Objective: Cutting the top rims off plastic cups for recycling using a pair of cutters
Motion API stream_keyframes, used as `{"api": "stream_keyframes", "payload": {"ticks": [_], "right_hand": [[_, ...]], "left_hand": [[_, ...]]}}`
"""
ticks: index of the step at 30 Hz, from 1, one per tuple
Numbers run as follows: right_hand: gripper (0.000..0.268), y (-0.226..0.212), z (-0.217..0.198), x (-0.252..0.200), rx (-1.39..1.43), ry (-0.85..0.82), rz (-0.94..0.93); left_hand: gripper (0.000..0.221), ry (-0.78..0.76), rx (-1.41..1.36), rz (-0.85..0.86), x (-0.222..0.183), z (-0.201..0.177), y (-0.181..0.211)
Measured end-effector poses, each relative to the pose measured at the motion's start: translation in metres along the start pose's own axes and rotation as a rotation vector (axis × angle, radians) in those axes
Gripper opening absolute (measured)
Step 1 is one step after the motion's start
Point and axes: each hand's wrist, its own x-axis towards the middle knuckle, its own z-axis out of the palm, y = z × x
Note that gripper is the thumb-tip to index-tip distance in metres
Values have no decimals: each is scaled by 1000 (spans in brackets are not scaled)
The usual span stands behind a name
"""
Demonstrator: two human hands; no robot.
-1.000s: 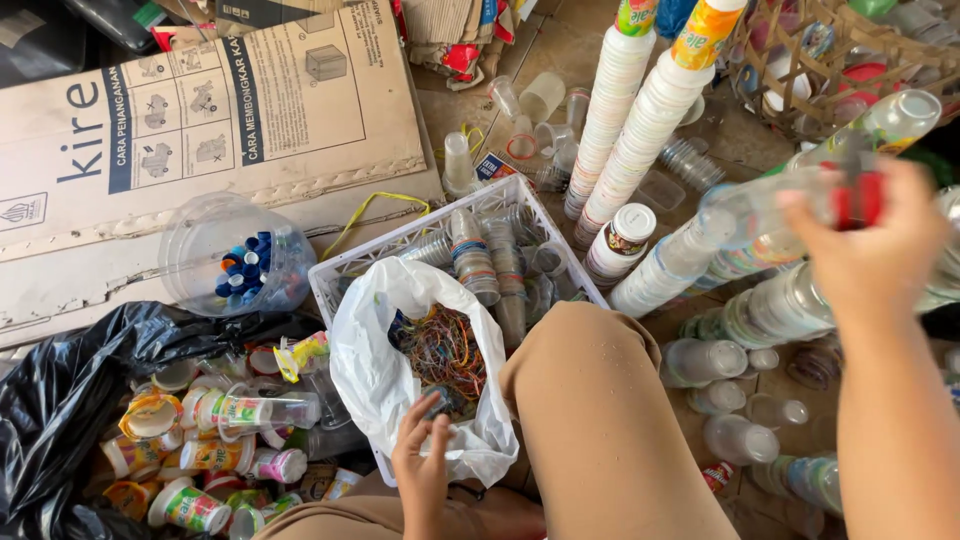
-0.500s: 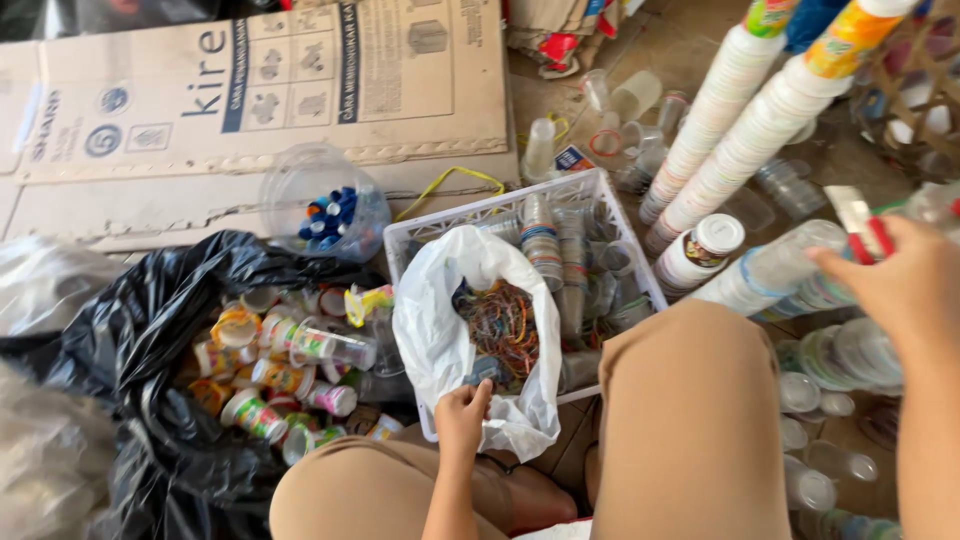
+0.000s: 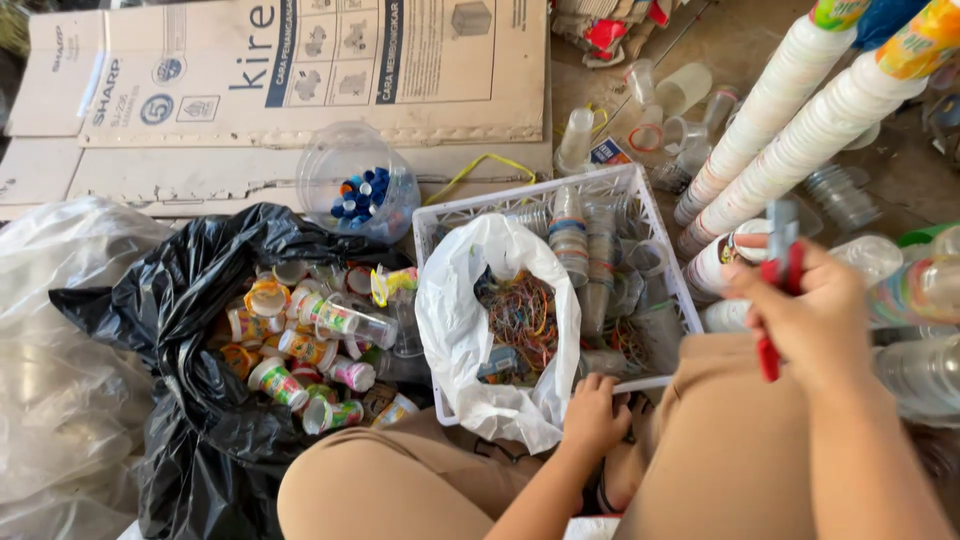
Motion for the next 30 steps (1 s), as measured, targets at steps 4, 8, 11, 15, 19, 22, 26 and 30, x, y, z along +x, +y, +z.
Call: {"api": "stream_keyframes", "payload": {"ticks": [4, 8, 11, 15, 19, 22, 26, 30], "right_hand": [[49, 20, 13, -8, -10, -11, 167], [46, 12, -6, -7, 84, 18, 116], [37, 12, -12, 2, 101, 31, 222], [33, 9, -8, 3, -20, 15, 278], [34, 5, -1, -7, 18, -39, 253], [33, 2, 0, -14, -63, -51, 249], [35, 15, -8, -22, -99, -107, 171], [36, 15, -15, -30, -184, -91, 156]], "left_hand": [[60, 165, -21, -491, 28, 58, -46], [57, 148, -103, -555, 32, 65, -84], [20, 159, -119, -519, 34, 57, -93], [20, 144, -131, -615, 43, 54, -98], [26, 141, -262, -677, 47, 51, -100], [34, 153, -415, -634, 54, 69, -114], [30, 154, -551, -580, 53, 58, -96], [39, 188, -547, -527, 51, 37, -72]]}}
